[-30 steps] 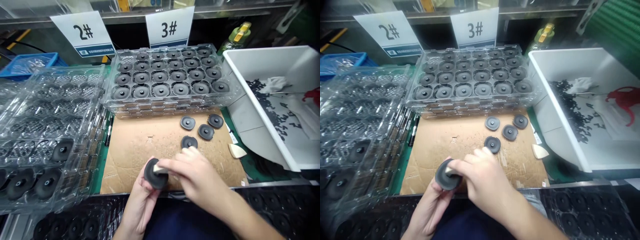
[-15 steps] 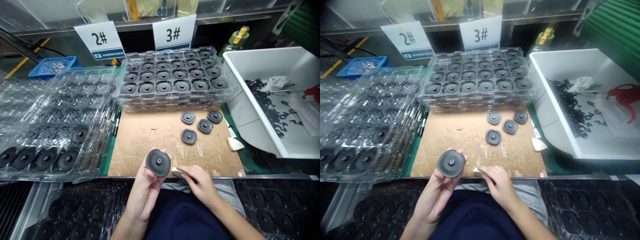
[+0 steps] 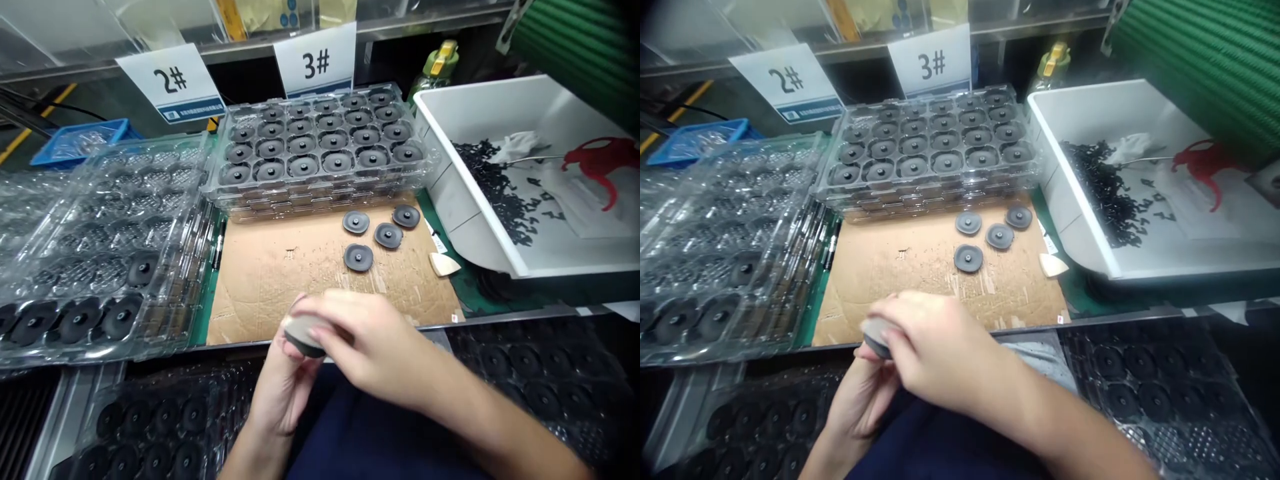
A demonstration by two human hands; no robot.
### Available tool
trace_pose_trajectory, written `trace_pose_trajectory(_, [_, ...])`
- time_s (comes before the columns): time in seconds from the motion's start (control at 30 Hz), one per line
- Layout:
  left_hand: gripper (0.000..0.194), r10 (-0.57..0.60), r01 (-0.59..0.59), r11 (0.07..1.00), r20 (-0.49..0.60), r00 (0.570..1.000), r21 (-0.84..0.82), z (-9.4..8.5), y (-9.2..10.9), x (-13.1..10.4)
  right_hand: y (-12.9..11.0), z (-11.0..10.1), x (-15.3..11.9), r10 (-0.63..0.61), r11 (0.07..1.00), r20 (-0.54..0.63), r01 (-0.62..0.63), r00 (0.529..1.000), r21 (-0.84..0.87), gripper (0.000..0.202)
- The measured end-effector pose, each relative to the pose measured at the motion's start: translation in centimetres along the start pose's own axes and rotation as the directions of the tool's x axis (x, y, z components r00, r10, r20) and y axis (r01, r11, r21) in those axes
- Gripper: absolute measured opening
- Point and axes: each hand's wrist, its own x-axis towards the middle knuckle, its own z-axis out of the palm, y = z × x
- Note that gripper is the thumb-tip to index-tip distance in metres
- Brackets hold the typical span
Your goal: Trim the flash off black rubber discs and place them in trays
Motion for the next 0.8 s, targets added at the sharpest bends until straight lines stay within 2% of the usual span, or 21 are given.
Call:
trace_pose_trajectory(0.07, [0.047, -0.053, 0.053, 0.999, 0.005, 0.999, -0.014, 0.3, 0.1, -0.2, 0.1, 0.3, -0.3, -0.018, 1.000, -0.143, 0.018, 0.990, -0.001, 0.031])
trace_pose_trajectory(0.1, [0.046, -0.060, 0.060, 0.998, 0.009, 0.998, -0.015, 0.4, 0.2, -0.2, 0.0, 0.4, -0.6, -0.029, 0.999, -0.162, 0.033, 0.986, 0.024, 0.033])
trace_pose_trajectory(0.17, [0.053, -0.036, 0.036, 0.999, 0.023, 0.999, -0.006, 0.6, 0.5, -0.4, -0.4, 0.0, -1.4, -0.023, 0.995, -0.052, 0.028, 0.998, 0.100, 0.032])
trace_pose_trajectory(0.23, [0.058, -0.013, 0.012, 1.000, 0.040, 0.999, 0.011, 0.7, 0.6, -0.5, -0.7, -0.5, -1.8, 0.024, 0.992, 0.071, -0.033, 0.997, 0.123, 0.029])
trace_pose_trajectory(0.27, [0.054, -0.017, 0.016, 1.000, 0.046, 0.999, 0.021, 0.7, 0.5, -0.4, -0.8, -0.6, -1.7, 0.053, 0.993, 0.063, -0.060, 0.997, 0.104, 0.028])
trace_pose_trajectory(0.37, [0.032, -0.060, 0.059, 0.998, 0.049, 0.997, 0.025, 0.9, 0.3, -0.5, -0.9, -0.1, -0.9, 0.021, 1.000, -0.158, -0.021, 0.987, 0.008, 0.031])
trace_pose_trajectory(0.43, [0.034, -0.079, 0.079, 0.997, 0.060, 0.995, 0.000, 1.1, 0.5, -0.6, -1.0, 0.2, -0.7, -0.057, 0.998, -0.202, 0.056, 0.978, -0.009, 0.034])
trace_pose_trajectory(0.5, [0.046, -0.079, 0.081, 0.996, 0.089, 0.993, -0.030, 1.0, 0.9, -0.7, -1.1, -0.1, -1.4, -0.087, 0.995, -0.082, 0.091, 0.993, 0.036, 0.032])
trace_pose_trajectory(0.57, [0.055, -0.088, 0.095, 0.995, 0.143, 0.986, -0.038, 0.9, 1.3, -0.8, -1.3, -1.2, -2.6, -0.019, 0.999, 0.046, 0.017, 0.999, 0.044, 0.030])
trace_pose_trajectory(0.63, [0.058, -0.105, 0.114, 0.993, 0.180, 0.978, -0.038, 1.0, 1.3, -0.6, -1.4, -2.3, -3.6, 0.090, 0.995, 0.065, -0.086, 0.994, -0.057, 0.030])
trace_pose_trajectory(0.67, [0.058, -0.117, 0.127, 0.991, 0.182, 0.976, -0.043, 1.0, 1.2, -0.5, -1.4, -2.7, -3.7, 0.119, 0.983, 0.026, -0.114, 0.993, -0.141, 0.030])
trace_pose_trajectory(0.7, [0.059, -0.130, 0.142, 0.988, 0.177, 0.976, -0.058, 1.2, 1.2, -0.5, -1.4, -2.9, -3.6, 0.111, 0.965, -0.034, -0.116, 0.993, -0.235, 0.030])
trace_pose_trajectory(0.73, [0.057, -0.149, 0.164, 0.983, 0.167, 0.975, -0.078, 1.3, 1.1, -0.4, -1.3, -3.0, -3.3, 0.048, 0.943, -0.088, -0.074, 0.995, -0.325, 0.029])
trace_pose_trajectory(0.8, [0.047, -0.209, 0.227, 0.968, 0.162, 0.964, -0.105, 1.5, 1.0, -0.4, -0.7, -2.8, -2.1, -0.184, 0.899, -0.099, 0.126, 0.978, -0.420, 0.026])
